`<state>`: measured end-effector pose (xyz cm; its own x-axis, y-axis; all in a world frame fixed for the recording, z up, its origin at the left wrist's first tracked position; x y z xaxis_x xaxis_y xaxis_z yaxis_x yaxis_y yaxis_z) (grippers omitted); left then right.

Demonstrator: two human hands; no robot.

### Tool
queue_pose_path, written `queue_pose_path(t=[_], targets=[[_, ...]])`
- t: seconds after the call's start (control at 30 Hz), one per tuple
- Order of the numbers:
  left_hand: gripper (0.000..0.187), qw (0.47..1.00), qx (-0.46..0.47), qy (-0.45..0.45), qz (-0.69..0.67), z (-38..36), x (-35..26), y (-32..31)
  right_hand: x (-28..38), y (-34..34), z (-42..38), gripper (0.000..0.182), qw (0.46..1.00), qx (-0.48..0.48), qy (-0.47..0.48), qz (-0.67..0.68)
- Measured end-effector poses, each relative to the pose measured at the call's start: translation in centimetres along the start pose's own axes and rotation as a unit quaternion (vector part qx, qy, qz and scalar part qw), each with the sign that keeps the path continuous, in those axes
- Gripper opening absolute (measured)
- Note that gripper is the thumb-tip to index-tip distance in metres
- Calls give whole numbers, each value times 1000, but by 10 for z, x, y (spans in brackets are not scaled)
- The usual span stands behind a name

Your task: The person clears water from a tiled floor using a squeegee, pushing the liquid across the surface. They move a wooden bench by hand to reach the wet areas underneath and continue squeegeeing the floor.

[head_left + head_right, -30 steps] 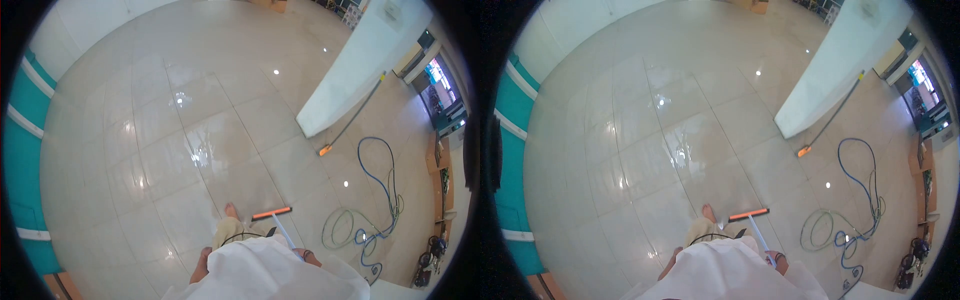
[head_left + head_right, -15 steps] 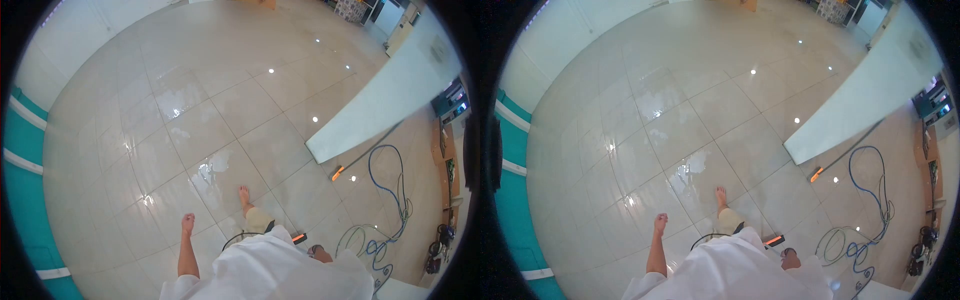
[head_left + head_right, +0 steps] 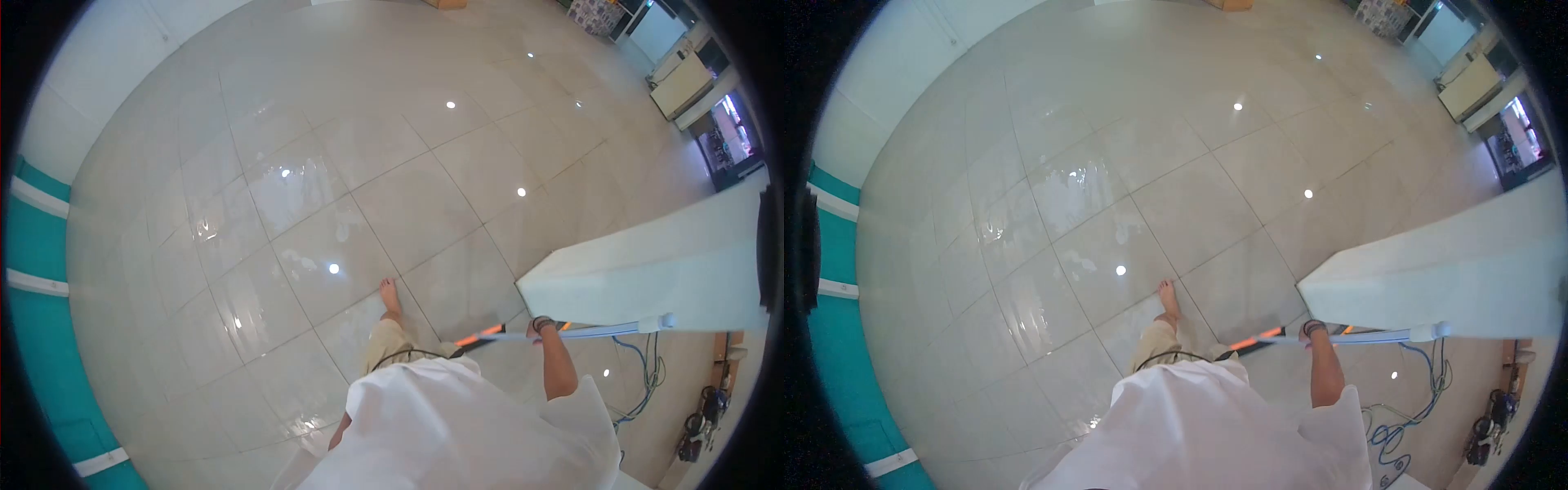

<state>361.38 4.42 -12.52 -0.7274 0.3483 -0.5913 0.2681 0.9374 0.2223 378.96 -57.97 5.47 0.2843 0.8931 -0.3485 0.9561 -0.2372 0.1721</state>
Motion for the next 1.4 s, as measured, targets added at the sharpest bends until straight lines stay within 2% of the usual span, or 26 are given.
queue_pose_path(t=[0.03,0.1,0.13,0.2,0.23,0.27,0.3,0.33,0.4,0.47,0.5,0.53,0.6,0.67,0.7,0.73,0.77,0.87,1.03,1.07,1.13,1.2,1.23,1.3,1.37,1.4], targets=[[29,1000,-2,-2,0,18,-24,16,17,28,-23,12,1000,1,2,2],[29,1000,-6,8,-23,54,-77,49,43,115,-75,18,993,-104,28,-52],[29,998,-11,25,-52,70,-108,71,50,138,-82,18,993,-102,27,-50],[30,993,-30,50,-103,112,-177,123,58,188,-91,22,983,-155,21,98],[29,996,-83,12,-25,144,-210,159,65,207,-93,24,979,-177,34,94],[28,991,-112,-19,-78,150,-275,192,74,222,-92,24,980,-174,37,94],[21,978,-151,-93,-114,184,-309,223,83,238,-93,24,968,-183,49,166],[17,973,-143,-100,-152,188,-369,246,92,253,-92,24,951,-190,61,237],[17,955,-155,-198,-160,208,-450,285,110,264,-82,27,938,-166,71,296],[16,950,-172,-196,-171,219,-529,310,136,283,-57,34,903,-113,82,407],[16,946,-187,-189,-185,228,-561,321,150,300,-40,34,903,-109,85,407],[16,947,-191,-185,-180,241,-572,329,162,312,-22,37,900,-97,72,420],[17,950,-198,-141,-197,281,-554,333,184,364,-10,39,895,-89,66,433],[26,967,-169,-69,-179,293,-518,307,213,401,-13,39,894,-104,85,428],[20,971,-145,4,-189,288,-511,286,224,421,-12,38,897,-105,85,422],[21,974,-122,24,-188,282,-512,265,234,436,-9,38,898,-96,83,422],[22,967,-75,40,-239,300,-472,242,243,458,-7,38,880,-98,92,456],[22,997,-32,42,-58,309,-451,201,266,515,-15,37,849,-91,99,510],[21,998,6,40,47,371,-503,207,304,607,-1,36,832,-42,90,546],[21,998,5,36,54,390,-510,215,306,608,-1,35,818,-35,94,567],[21,998,-5,26,53,437,-562,249,326,651,0,34,797,-32,101,594],[20,999,-34,21,24,488,-625,301,336,668,-2,33,820,-32,72,566],[20,998,-55,17,-1,520,-668,330,346,687,-2,34,795,-19,71,602],[20,993,-103,-17,-50,571,-755,392,357,712,-8,31,778,-13,62,624],[20,979,-148,-86,-109,611,-869,449,371,756,-29,27,759,2,47,649],[20,965,-126,-134,-185,614,-935,462,376,770,-28,27,757,1,47,652]])
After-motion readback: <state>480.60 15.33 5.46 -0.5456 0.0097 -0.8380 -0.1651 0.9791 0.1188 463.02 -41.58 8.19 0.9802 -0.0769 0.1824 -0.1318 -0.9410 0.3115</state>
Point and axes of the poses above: each hand's wrist, its own z-axis towards the middle knuckle, its own y-axis out of the back of the hand, x = y × z, the point moved 9 cm from there along z, towards the middle knuckle, and after that the axes turned 9 degrees about -z, right-handed, at the moved point
